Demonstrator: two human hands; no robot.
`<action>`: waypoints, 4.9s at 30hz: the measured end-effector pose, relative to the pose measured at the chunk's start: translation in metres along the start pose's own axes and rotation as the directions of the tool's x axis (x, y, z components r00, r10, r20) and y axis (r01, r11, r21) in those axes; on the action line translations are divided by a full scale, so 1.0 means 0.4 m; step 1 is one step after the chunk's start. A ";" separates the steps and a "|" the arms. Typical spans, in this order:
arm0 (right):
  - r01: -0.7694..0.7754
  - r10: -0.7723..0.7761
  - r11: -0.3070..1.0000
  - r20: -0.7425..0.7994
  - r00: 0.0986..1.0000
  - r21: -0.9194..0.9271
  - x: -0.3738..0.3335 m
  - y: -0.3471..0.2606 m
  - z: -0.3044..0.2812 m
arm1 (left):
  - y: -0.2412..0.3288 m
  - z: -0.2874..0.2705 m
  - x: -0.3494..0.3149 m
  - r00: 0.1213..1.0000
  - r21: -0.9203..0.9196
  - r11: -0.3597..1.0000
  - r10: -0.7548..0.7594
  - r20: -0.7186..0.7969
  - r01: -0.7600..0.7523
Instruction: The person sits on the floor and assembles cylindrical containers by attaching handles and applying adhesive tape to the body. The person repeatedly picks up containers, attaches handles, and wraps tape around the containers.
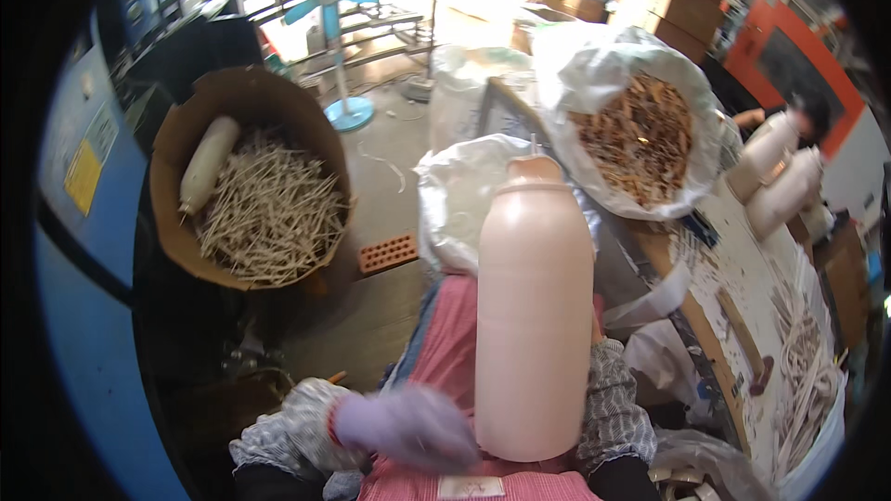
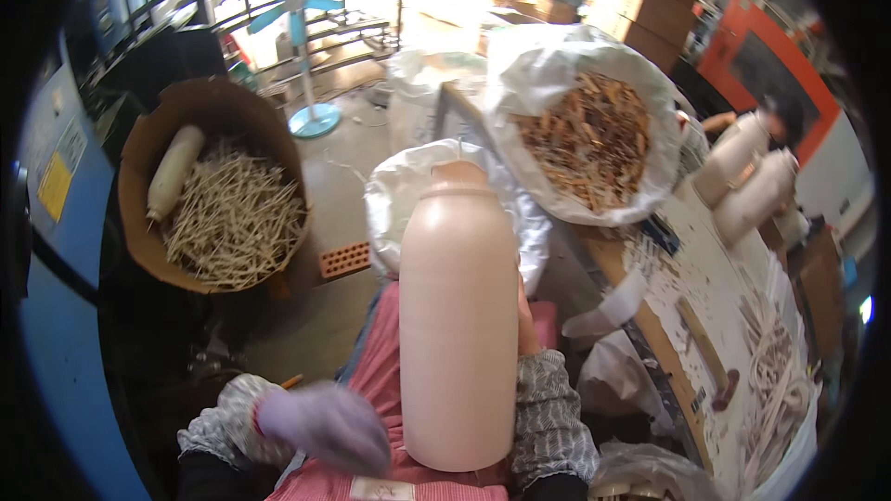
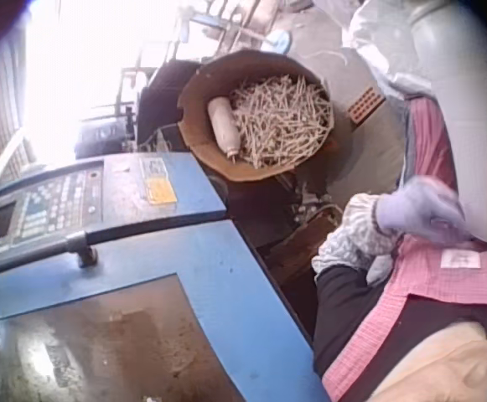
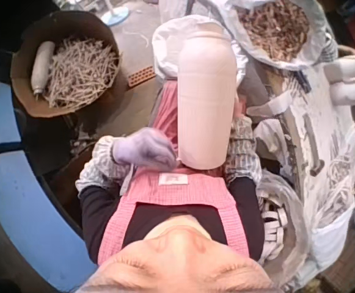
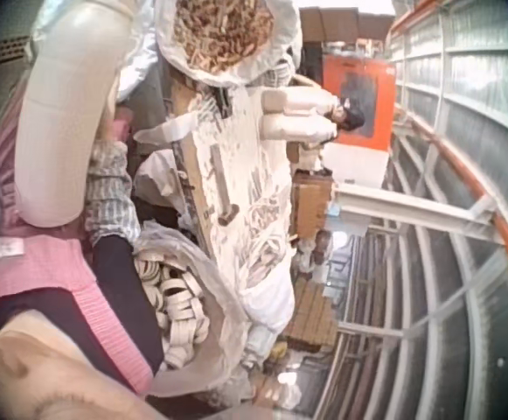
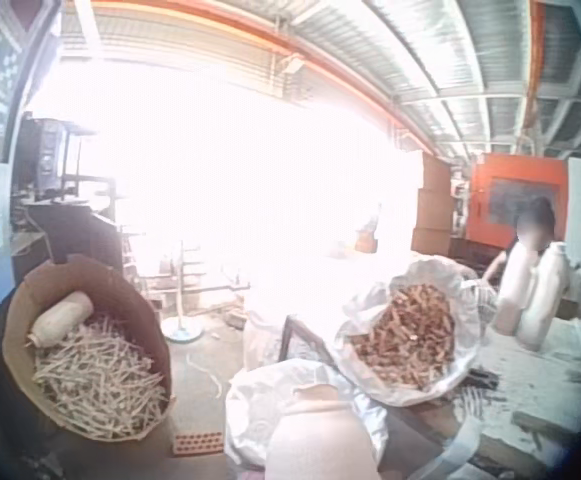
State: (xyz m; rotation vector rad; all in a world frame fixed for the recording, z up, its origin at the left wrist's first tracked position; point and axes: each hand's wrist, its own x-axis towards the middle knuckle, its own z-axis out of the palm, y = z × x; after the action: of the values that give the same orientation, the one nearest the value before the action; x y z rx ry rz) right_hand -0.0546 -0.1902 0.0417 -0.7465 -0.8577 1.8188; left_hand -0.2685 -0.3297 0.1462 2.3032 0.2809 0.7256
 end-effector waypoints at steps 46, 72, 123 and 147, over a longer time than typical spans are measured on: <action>0.148 -0.339 0.858 -0.326 0.883 -0.492 -0.167 0.014 -0.069 | -0.478 -0.034 0.178 0.920 0.117 0.930 -0.316 -0.233 0.350; 0.290 -0.294 0.952 -0.028 0.955 -0.097 -0.169 -0.060 -0.063 | -0.053 -0.299 0.168 0.675 -0.328 0.936 -0.325 -0.662 0.129; 0.112 -0.107 0.959 0.034 0.994 -0.259 -0.046 -0.116 -0.153 | 0.131 -0.424 -0.003 0.459 0.619 0.521 0.416 -0.785 0.587; 0.546 -0.557 0.603 0.182 0.810 -0.581 -0.259 -0.466 -0.041 | -0.255 -0.041 0.526 0.845 0.530 0.837 0.179 -0.503 0.138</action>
State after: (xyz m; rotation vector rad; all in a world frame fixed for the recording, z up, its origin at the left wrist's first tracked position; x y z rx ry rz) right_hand 0.0880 -0.2270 0.1969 -0.7671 -1.5165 0.9516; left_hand -0.1050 -0.1641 0.1756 2.5778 0.8184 1.4672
